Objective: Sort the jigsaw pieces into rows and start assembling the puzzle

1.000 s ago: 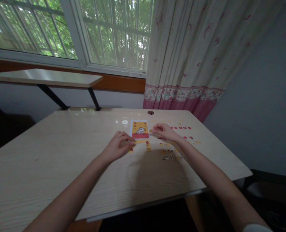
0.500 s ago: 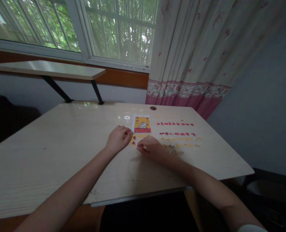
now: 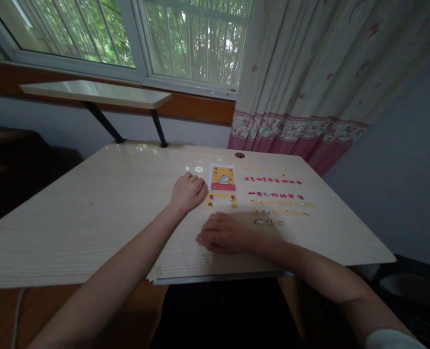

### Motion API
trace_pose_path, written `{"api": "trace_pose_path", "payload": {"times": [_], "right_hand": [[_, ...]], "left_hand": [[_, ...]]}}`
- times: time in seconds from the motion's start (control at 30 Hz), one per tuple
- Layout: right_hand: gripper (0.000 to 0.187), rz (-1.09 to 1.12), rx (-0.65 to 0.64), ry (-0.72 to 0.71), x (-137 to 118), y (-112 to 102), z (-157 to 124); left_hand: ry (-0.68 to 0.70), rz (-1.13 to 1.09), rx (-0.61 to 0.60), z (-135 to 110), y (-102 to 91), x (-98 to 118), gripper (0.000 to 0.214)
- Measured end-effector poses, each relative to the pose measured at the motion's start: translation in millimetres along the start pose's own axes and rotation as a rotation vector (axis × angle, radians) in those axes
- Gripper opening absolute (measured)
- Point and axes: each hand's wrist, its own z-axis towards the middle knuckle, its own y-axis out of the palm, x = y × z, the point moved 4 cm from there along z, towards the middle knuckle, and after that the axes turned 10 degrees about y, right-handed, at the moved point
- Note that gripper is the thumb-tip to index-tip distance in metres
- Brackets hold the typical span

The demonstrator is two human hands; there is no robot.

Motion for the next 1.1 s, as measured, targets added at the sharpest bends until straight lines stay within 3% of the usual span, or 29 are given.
{"api": "trace_pose_path", "payload": {"times": [0.17, 0.43, 0.73, 0.97, 1.1], "right_hand": [[0.031, -0.001, -0.139, -0.247, -46.8, 20.2, 23.7], [0.036, -0.004, -0.153, -0.254, -59.1, 42.0, 36.1], [0.027, -0.109, -0.154, -0.143, -41.7, 17.6, 9.8], [0.013, -0.253, -0.278, -0.036, 8.2, 11.6, -7.8], [0.017, -0.137, -0.239, 0.088, 27.4, 9.9, -14.5]], "left_hand": [[-0.068, -0.092, 0.057, -8.0, -4.1, -27.4, 0.022], [-0.099, -0.135, 0.066, -10.9, -3.9, -34.6, 0.024], [-0.065, -0.184, 0.058, -9.6, -4.1, -28.2, 0.022], [-0.042, -0.217, 0.047, -9.1, -3.4, -22.4, 0.021], [-0.011, -0.314, 0.037, -7.3, -5.8, -12.3, 0.018]]}}
